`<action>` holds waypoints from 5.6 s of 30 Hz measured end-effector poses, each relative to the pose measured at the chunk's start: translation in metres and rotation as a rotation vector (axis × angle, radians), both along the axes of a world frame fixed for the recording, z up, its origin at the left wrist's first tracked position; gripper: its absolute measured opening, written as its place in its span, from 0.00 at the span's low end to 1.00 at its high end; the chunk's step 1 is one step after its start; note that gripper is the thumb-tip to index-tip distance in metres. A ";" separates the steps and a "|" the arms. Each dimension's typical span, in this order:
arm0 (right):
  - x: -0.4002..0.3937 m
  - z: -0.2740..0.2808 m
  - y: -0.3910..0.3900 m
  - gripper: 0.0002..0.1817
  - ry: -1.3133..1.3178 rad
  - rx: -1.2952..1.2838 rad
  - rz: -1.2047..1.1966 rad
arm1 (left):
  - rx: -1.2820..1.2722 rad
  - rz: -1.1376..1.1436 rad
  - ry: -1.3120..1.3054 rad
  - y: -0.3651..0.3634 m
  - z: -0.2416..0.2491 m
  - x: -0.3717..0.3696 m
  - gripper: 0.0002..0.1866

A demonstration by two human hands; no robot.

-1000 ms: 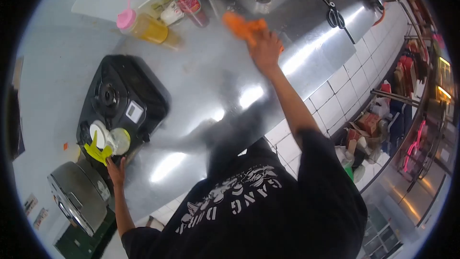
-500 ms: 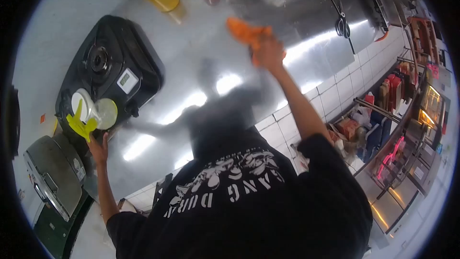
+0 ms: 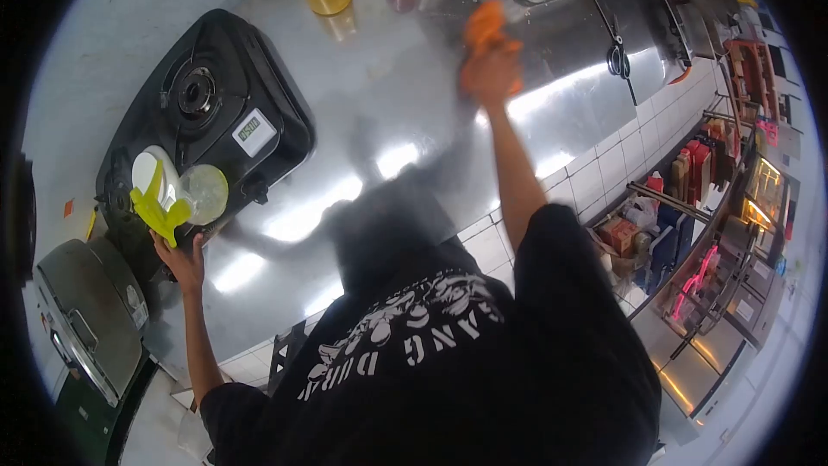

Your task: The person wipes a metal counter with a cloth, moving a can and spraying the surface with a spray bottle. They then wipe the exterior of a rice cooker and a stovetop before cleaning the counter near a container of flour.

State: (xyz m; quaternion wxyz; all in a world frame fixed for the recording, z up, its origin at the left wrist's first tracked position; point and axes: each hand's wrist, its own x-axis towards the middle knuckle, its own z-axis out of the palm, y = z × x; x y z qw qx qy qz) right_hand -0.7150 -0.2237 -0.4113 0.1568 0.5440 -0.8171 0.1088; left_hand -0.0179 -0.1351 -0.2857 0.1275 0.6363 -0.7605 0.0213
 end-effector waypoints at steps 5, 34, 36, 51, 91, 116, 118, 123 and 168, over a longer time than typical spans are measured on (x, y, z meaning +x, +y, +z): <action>0.141 0.059 0.102 0.21 -0.324 0.194 0.510 | 0.033 0.029 -0.008 0.005 0.002 -0.005 0.41; 0.122 0.096 -0.078 0.15 -0.296 0.632 0.042 | -0.065 -0.023 -0.018 0.005 -0.006 -0.002 0.45; 0.140 0.088 -0.038 0.19 -0.225 0.640 0.467 | -0.063 -0.004 -0.006 0.003 -0.005 -0.002 0.45; 0.202 0.085 -0.024 0.14 -0.265 0.661 0.436 | -0.031 -0.001 -0.032 0.005 -0.002 -0.004 0.43; 0.023 0.119 0.013 0.22 -0.724 0.066 -0.002 | -0.069 0.006 -0.086 0.007 -0.017 0.005 0.43; -0.004 0.085 0.333 0.08 -0.511 0.609 0.247 | -0.070 -0.087 -0.154 0.010 -0.012 0.008 0.45; -0.057 0.071 0.385 0.06 -0.587 1.323 0.016 | -0.068 -0.050 -0.141 0.008 -0.015 0.011 0.42; -0.026 0.157 0.378 0.16 -0.918 0.210 -0.511 | -0.168 0.047 -0.115 0.049 -0.006 -0.039 0.31; -0.082 0.008 0.534 0.17 -1.446 0.125 -0.870 | 0.245 -0.977 0.226 0.067 -0.063 -0.624 0.15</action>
